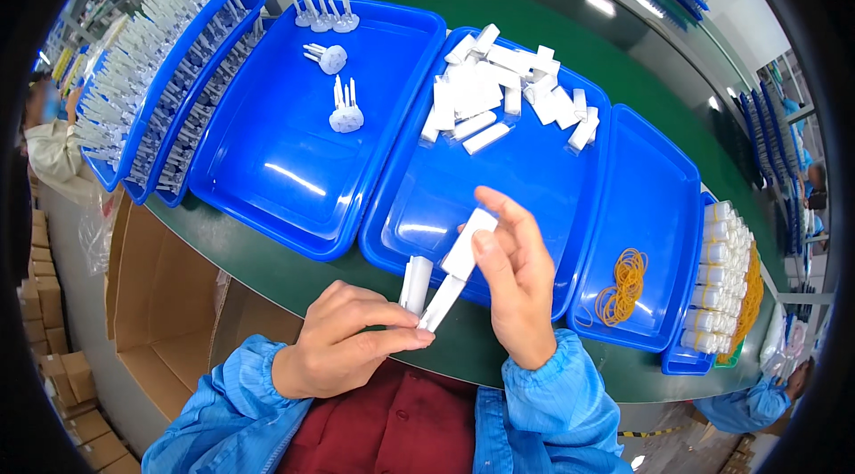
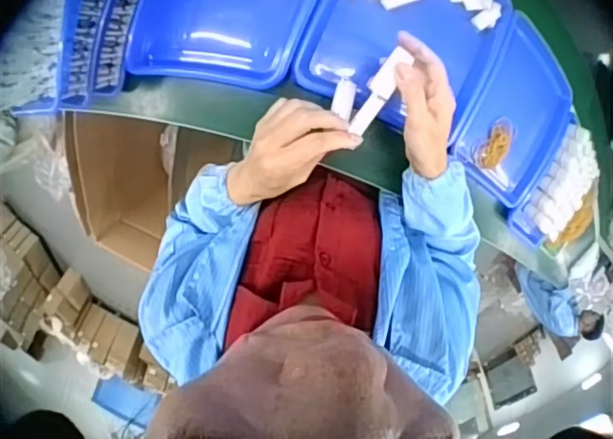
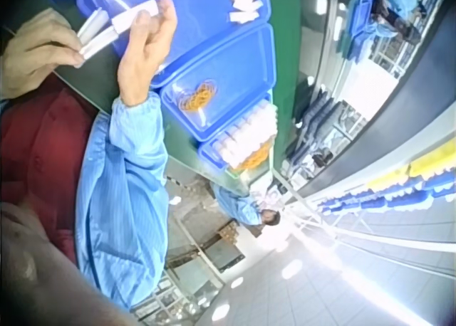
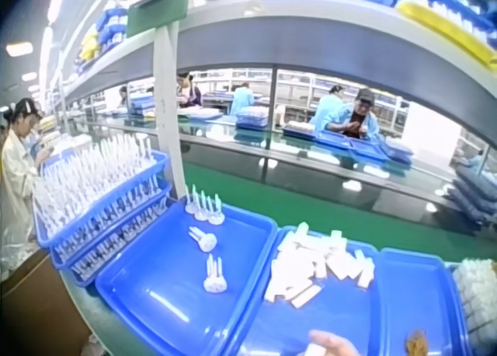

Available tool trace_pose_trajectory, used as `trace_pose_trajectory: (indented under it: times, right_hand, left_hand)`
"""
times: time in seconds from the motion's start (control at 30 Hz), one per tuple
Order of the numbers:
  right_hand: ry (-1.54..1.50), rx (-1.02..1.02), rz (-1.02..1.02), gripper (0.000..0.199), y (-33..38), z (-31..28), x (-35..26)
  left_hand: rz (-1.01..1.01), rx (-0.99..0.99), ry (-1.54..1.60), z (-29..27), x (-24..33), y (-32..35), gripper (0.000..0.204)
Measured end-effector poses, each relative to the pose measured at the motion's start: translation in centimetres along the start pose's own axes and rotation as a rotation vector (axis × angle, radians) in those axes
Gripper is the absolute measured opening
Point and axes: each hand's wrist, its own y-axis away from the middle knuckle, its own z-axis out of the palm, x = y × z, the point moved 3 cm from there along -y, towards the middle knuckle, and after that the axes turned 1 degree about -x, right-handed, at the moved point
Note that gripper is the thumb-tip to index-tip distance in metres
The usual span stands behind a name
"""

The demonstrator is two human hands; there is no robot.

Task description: Group multiple small white cylindrical components and secure them with a rubber band.

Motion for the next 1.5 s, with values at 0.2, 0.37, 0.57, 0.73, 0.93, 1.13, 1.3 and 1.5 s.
trace_pose_trajectory:
  times: [0.2, 0.37, 0.57, 0.73, 0.93, 1.13, 1.3, 1.5]
  right_hand:
    - [0.262, -0.195, -0.124, 0.046, 1.6, 0.0, 0.1]
    - [0.026, -0.143, -0.205, 0.051, 3.9, 2.2, 0.7]
    - [0.647, -0.205, -0.632, 0.035, -0.1, 2.1, -0.6]
    - [1.140, 0.072, -0.805, 0.030, -8.2, -1.5, -1.5]
    - [1.615, -0.190, -0.483, 0.024, -7.3, -1.5, -0.9]
    - [1.243, 0.109, -0.385, 0.019, -5.7, -3.9, -2.3]
    - [1.359, 0.190, -0.214, 0.034, -7.0, -3.4, -0.2]
    - [1.378, -0.174, -0.396, 0.037, -5.5, -1.8, -1.1]
  left_hand:
    - [0.014, 0.020, 0.002, 0.2, 0.0, 0.3, 0.034]
    - [0.039, 0.271, 0.000, 0.2, -1.0, 0.4, 0.043]
    - [-0.047, 0.199, -0.026, -0.4, -1.5, 1.4, 0.039]
    - [-0.083, 0.216, -0.084, -0.2, -1.1, 0.5, 0.033]
    - [-0.093, 0.091, -0.173, 0.6, -1.6, 0.6, 0.034]
    - [-0.035, 0.036, -0.217, 0.8, -1.8, 0.5, 0.033]
    - [-0.009, -0.026, -0.240, 1.1, -1.8, 0.4, 0.032]
    - [-0.019, -0.024, -0.259, 0.7, -1.6, 0.3, 0.030]
